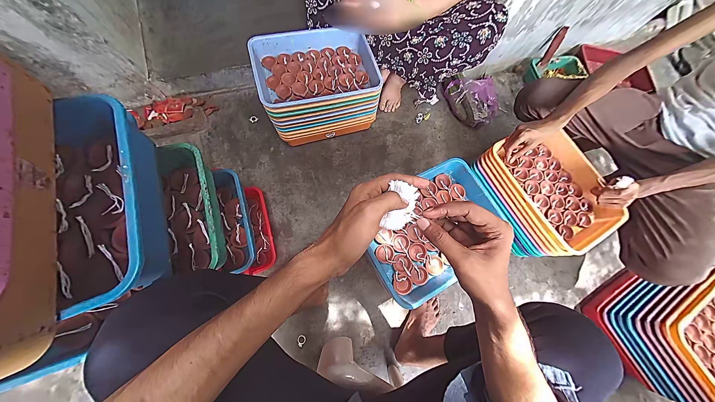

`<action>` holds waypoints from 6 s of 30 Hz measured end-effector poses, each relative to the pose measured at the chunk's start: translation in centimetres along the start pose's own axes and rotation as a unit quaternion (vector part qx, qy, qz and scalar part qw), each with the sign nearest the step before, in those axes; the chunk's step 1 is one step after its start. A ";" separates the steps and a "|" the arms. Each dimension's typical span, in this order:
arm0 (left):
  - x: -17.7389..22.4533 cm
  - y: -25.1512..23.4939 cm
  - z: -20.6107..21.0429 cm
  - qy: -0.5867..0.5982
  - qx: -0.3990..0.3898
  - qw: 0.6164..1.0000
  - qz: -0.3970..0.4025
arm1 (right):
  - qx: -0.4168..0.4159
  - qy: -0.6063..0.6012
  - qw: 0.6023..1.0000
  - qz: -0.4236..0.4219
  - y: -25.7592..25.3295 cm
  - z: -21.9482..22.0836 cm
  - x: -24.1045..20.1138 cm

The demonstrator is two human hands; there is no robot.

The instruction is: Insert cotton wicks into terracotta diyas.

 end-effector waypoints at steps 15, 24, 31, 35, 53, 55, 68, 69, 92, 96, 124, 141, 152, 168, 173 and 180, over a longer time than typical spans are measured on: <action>-0.1 0.1 -0.1 0.030 0.013 0.999 -0.037 | -0.031 -0.015 0.999 -0.008 0.2 0.4 0.3; -0.2 0.0 0.0 0.023 0.014 0.999 -0.036 | -0.003 0.013 1.000 -0.015 0.3 1.0 0.2; -0.2 0.1 0.0 0.025 0.014 0.999 -0.039 | 0.008 0.030 0.999 -0.024 0.4 0.9 0.3; -0.2 0.1 -0.1 0.027 0.017 0.999 -0.042 | 0.021 0.027 0.999 -0.017 0.3 0.6 0.1; -0.2 -0.1 -0.2 0.026 0.042 0.999 -0.021 | 0.044 -0.010 0.999 0.022 0.3 0.0 0.1; -0.2 -0.1 -0.4 0.023 0.048 0.998 -0.020 | 0.041 -0.018 0.999 0.023 0.3 0.0 0.1; 0.1 -0.4 -1.8 0.014 0.140 0.990 -0.027 | 0.053 -0.094 0.992 0.061 0.1 -1.9 -0.1; 0.1 -0.5 -1.9 0.018 0.150 0.988 -0.027 | 0.055 -0.099 0.992 0.064 0.1 -2.1 -0.1; 0.0 0.0 0.0 -0.158 0.009 0.976 0.152 | 0.027 -0.048 0.994 0.089 -0.1 -2.2 -0.4; -0.2 -0.1 -0.1 -0.157 0.023 0.977 0.141 | -0.004 -0.025 0.997 0.070 -0.3 -1.8 -0.7; -0.3 -0.2 -1.1 -0.377 -0.024 0.925 0.050 | -0.061 0.150 0.984 0.075 -2.2 -2.0 0.1; -1.3 -0.6 -2.4 -0.434 0.003 0.901 -0.024 | -0.062 0.026 0.984 0.168 -3.9 -1.9 2.1; -1.0 -0.8 -1.8 -0.428 0.028 0.903 0.005 | 0.029 -0.002 0.975 0.220 -3.8 -2.3 3.7; -0.4 -1.2 -3.9 -0.216 0.123 0.966 -0.071 | 0.041 0.255 0.918 0.301 0.5 -1.2 22.2; -0.2 -1.3 -4.0 -0.224 0.120 0.964 -0.077 | 0.012 0.343 0.880 0.327 1.2 -0.6 24.9; -0.1 -1.2 -3.9 -0.214 0.118 0.967 -0.079 | -0.020 0.381 0.873 0.304 1.5 -0.1 23.9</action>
Point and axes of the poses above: each hand's wrist, its own y-axis away from the middle knuckle, its own z-axis out of the palm, x = y × z, the point moved 4 cm from there along -y, towards the middle knuckle, and after that the axes turned 4 degrees about -y, right-handed, at the moved point
